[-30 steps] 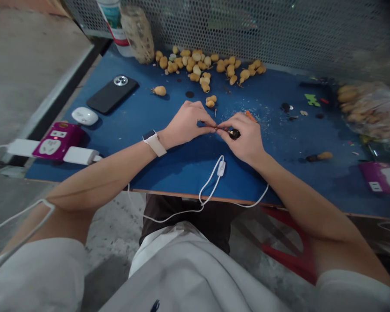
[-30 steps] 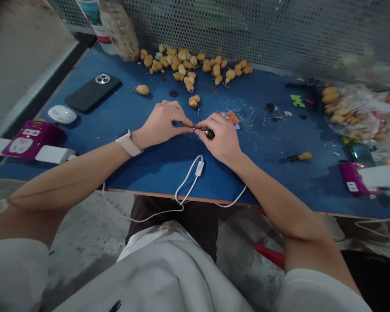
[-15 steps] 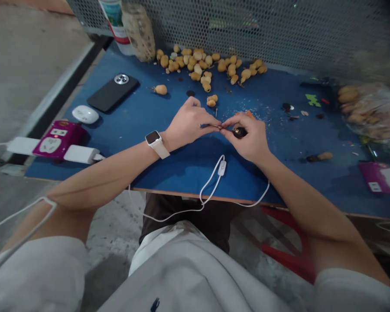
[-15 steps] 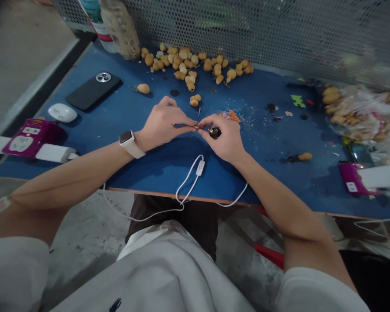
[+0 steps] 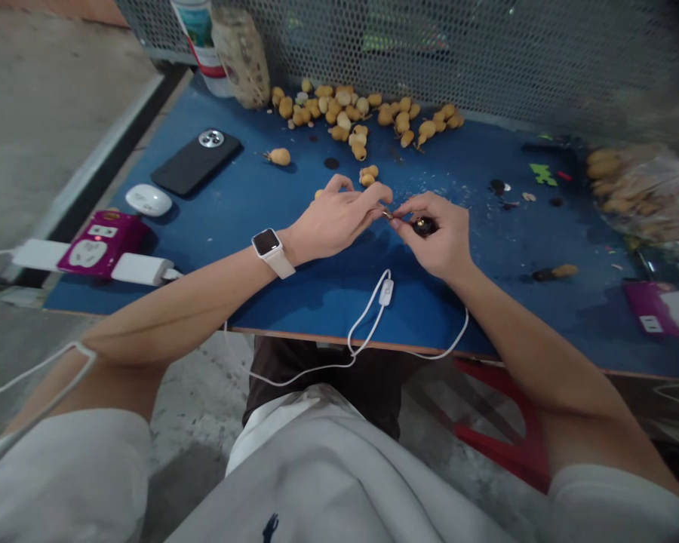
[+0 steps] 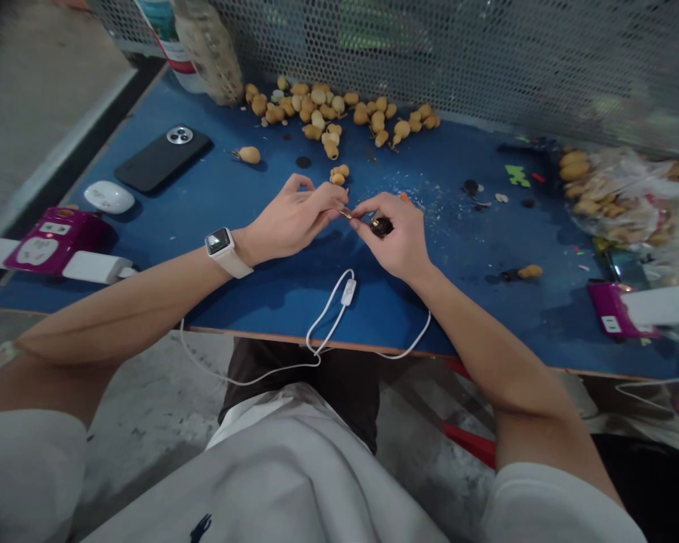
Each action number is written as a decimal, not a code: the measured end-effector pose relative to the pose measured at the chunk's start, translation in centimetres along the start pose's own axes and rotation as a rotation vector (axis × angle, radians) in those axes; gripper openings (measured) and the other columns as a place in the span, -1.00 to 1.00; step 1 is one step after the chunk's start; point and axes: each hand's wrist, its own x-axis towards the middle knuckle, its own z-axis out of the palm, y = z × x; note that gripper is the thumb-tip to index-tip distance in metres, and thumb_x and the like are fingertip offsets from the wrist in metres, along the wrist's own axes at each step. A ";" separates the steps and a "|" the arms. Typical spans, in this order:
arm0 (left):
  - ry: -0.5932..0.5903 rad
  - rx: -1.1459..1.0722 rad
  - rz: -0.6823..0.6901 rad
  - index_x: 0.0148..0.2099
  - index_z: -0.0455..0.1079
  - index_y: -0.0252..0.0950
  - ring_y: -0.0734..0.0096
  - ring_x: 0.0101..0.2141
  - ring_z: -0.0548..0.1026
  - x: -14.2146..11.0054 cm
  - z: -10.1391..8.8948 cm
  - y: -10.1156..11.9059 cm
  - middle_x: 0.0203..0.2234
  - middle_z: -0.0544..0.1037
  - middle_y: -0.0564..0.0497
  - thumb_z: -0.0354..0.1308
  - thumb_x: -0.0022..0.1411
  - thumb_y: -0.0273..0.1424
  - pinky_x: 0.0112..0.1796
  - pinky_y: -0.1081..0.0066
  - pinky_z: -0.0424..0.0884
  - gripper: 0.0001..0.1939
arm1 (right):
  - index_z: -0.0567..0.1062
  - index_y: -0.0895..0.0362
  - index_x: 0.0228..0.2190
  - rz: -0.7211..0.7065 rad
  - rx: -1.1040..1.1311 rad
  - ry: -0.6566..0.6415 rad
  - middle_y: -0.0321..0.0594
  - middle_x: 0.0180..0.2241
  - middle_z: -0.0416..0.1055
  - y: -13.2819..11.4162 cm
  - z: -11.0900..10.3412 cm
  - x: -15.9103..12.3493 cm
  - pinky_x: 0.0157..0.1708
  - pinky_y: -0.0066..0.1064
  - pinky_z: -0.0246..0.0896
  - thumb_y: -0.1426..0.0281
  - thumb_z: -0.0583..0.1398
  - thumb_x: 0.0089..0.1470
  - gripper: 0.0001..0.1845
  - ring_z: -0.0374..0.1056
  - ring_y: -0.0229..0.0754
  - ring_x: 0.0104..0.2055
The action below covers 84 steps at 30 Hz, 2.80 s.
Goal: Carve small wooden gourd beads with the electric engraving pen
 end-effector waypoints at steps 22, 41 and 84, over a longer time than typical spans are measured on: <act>0.111 -0.162 -0.100 -0.02 0.69 -0.18 0.14 -0.04 0.75 0.3 -1.4 0.6 -0.12 0.81 -0.02 0.26 0.66 -0.25 0.23 0.00 0.58 -0.79 | 0.71 -0.06 -0.13 -0.009 0.005 -0.032 -0.16 -0.15 0.73 0.5 -0.6 0.5 -0.05 -0.01 0.61 0.24 0.38 0.32 -0.88 0.65 0.05 -0.16; 0.138 -0.260 -0.097 -0.11 0.77 -0.15 0.13 0.03 0.80 0.3 -1.6 1.0 -0.11 0.85 -0.03 0.40 0.58 -0.32 0.27 0.04 0.61 -0.86 | 0.77 -0.01 -0.15 -0.042 0.033 -0.117 -0.17 -0.25 0.78 0.0 -0.2 0.6 -0.07 -0.06 0.54 0.24 0.26 0.46 -0.75 0.64 0.02 -0.23; 0.056 -0.263 -0.104 -0.01 0.71 -0.23 0.23 -0.06 0.79 0.0 -1.1 1.2 -0.07 0.84 -0.07 0.32 0.53 -0.38 0.03 0.27 0.68 -0.87 | 0.75 -0.05 -0.11 0.038 0.119 -0.142 -0.21 -0.17 0.80 0.4 -0.5 0.2 -0.07 -0.04 0.77 0.22 0.53 0.21 -0.77 0.74 0.03 -0.21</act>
